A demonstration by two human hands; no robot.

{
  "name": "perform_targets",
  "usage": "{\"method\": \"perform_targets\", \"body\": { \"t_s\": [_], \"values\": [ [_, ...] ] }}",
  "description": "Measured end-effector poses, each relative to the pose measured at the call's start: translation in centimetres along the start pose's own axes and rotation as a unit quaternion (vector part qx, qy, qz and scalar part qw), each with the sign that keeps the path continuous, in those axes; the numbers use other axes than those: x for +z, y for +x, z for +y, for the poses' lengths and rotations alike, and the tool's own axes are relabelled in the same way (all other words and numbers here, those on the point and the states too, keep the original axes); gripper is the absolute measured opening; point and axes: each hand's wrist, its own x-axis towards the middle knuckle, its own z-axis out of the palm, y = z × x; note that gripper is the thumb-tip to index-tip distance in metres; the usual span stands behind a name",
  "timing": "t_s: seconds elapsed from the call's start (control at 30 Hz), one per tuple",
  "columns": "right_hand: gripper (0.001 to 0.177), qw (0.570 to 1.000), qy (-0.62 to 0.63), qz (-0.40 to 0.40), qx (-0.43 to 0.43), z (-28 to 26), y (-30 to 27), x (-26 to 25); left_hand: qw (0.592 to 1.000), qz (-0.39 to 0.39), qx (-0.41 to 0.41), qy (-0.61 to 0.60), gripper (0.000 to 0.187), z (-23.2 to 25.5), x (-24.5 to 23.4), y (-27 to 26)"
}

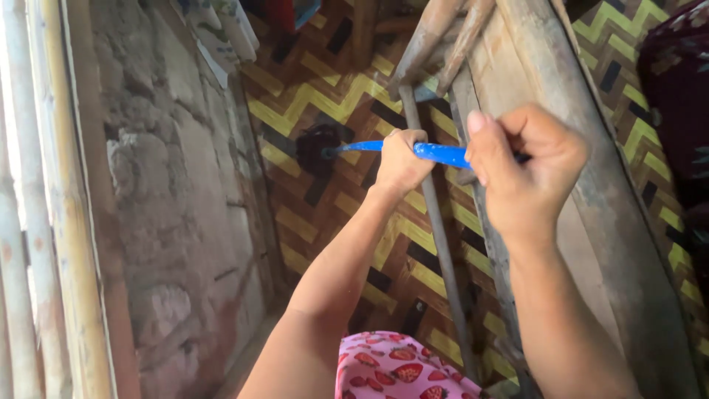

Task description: Mopping a patterned floor using a blue mop, moving furniture and containers as needed.

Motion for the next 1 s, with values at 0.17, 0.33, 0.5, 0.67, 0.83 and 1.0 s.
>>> {"method": "perform_targets", "body": {
  "t_s": [0.17,0.33,0.5,0.67,0.83,1.0],
  "values": [
    [0.031,0.997,-0.065,0.046,0.012,5.3,0.7,3.0,0.997,-0.030,0.060,0.038,0.020,-5.8,-0.5,4.5],
    [0.029,0.989,-0.147,0.017,0.006,13.3,0.8,8.1,0.987,-0.066,0.121,0.079,0.022,-16.5,-1.0,9.7],
    [0.032,0.987,-0.157,-0.009,0.020,17.7,2.0,10.4,0.984,-0.047,0.128,0.118,0.020,-21.3,-0.6,12.3],
    [0.031,0.986,-0.134,-0.008,0.103,13.3,5.6,7.6,0.996,-0.017,0.058,0.058,0.023,-11.4,-2.5,10.4],
    [0.025,0.985,-0.099,-0.091,0.106,3.9,8.9,3.7,0.999,0.048,0.006,0.018,0.020,-3.2,-2.0,5.4],
    [0.023,0.982,-0.043,-0.125,0.133,-2.6,7.6,1.3,0.997,0.050,-0.050,0.010,0.019,2.1,-2.1,-0.1]
  ]
}}
